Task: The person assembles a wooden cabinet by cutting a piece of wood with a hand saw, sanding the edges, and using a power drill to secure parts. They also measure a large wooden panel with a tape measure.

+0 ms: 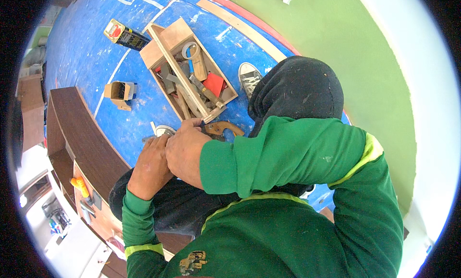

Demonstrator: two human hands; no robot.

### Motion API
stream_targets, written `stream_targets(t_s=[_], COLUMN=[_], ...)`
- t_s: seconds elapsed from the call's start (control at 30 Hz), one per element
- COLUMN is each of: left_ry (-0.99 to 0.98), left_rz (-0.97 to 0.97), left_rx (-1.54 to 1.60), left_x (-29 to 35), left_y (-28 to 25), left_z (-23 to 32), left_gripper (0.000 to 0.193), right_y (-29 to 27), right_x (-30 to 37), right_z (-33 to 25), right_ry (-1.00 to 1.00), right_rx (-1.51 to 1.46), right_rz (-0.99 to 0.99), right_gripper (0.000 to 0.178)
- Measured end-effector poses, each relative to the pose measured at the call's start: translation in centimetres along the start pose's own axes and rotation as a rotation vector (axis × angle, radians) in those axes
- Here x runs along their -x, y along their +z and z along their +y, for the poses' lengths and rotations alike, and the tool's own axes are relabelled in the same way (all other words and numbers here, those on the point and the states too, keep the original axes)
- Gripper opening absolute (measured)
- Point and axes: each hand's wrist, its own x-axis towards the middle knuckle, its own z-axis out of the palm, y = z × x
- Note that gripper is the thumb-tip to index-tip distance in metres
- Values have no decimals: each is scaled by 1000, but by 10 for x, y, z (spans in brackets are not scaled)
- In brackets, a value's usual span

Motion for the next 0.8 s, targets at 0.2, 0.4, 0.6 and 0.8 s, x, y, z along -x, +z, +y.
stream_targets(t_s=[0.2, 0.4, 0.6, 0.8], left_ry=[-1, 7, 0, -3], left_rz=[-3, 5, -17, -43], left_rx=[11, 6, 17, 29], left_x=[0, 0, 0, -1], left_y=[2, 0, 2, 0], left_z=[-2, -1, -3, -3], left_gripper=[19, 21, 28, 33], right_y=[-2, -3, -7, -7], right_x=[1, 1, 3, 2], right_z=[-1, 0, 0, -1], right_ry=[1, 4, -13, -7], right_rx=[10, -27, -38, -18], right_rz=[-23, -20, -29, -14], right_gripper=[40, 41, 41, 42])
